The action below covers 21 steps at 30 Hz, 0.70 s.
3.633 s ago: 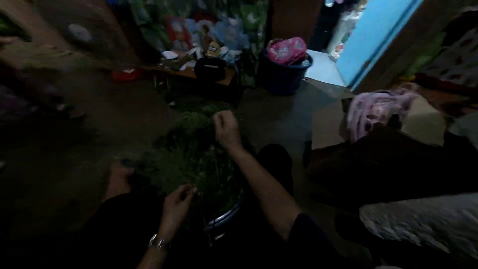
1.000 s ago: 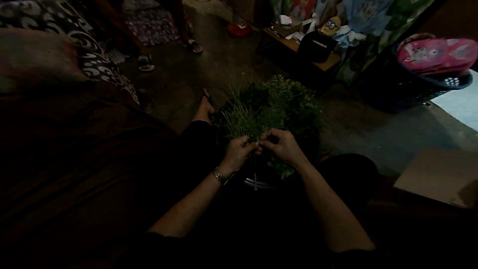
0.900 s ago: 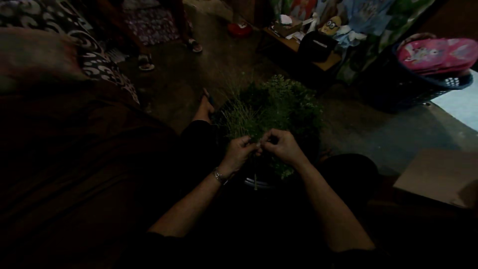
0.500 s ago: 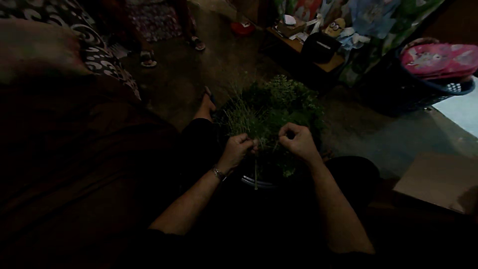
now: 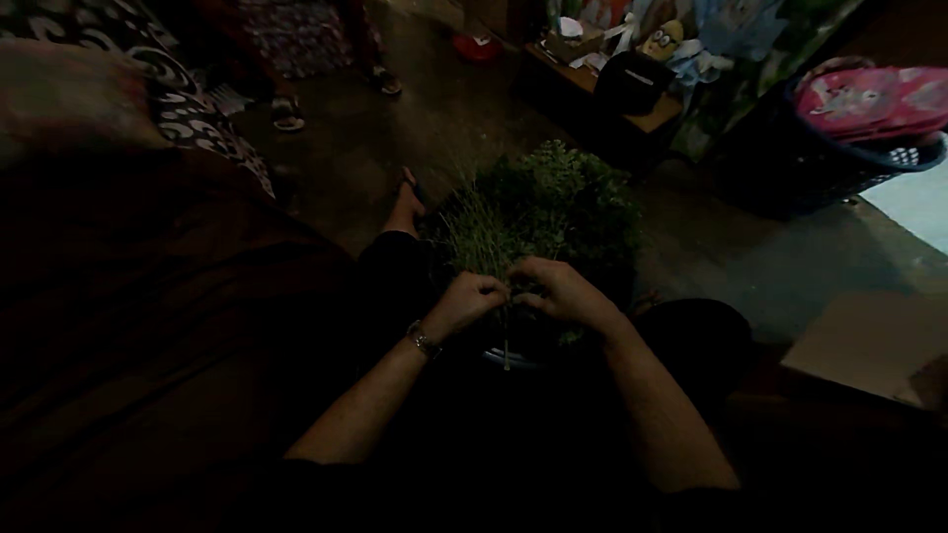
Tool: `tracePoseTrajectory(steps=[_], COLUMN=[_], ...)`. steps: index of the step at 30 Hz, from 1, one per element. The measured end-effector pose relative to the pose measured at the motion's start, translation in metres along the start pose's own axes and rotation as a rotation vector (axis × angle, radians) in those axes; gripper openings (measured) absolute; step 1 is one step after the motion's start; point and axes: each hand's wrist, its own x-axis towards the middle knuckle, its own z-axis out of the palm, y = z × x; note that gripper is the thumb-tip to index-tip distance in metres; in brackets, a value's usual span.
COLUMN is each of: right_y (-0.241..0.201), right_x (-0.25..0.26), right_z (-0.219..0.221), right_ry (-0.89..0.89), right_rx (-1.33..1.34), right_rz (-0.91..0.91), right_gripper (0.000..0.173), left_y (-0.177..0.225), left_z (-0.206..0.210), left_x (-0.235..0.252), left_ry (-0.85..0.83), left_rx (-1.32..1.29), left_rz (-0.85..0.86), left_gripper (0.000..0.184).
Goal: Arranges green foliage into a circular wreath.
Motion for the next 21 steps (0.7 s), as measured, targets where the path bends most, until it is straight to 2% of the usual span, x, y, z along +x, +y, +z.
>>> tracePoseTrajectory(steps=[3,8,11,18,21], right_y=[-0.005,-0.008,-0.013,-0.014,-0.013], right_x=[-0.001,-0.003,-0.002,-0.002,-0.007], right_z=[0.000,0.001,0.001,-0.009,-0.020], right_ry=[-0.028,0.022,0.055,0.027,0.090], right_rx=[0.067,0.055,0.151,0.347,0.378], right_rz=[0.047,0.075,0.175,0.324,0.365], right_gripper=[0.017,0.014,0.013,0.007,0.005], left_y=[-0.003,-0.006,-0.014,-0.013,-0.009], left_z=[0.000,0.000,-0.001,-0.005,-0.009], left_x=[0.001,-0.001,0.001,0.002,0.000], left_ry=[0.017,0.058,0.057,0.018,0.052], left_rx=[-0.012,-0.029,-0.075,-0.121,-0.096], left_rz=[0.028,0.098,0.182,0.215,0.197], left_gripper=[0.013,0.013,0.011,0.009,0.009])
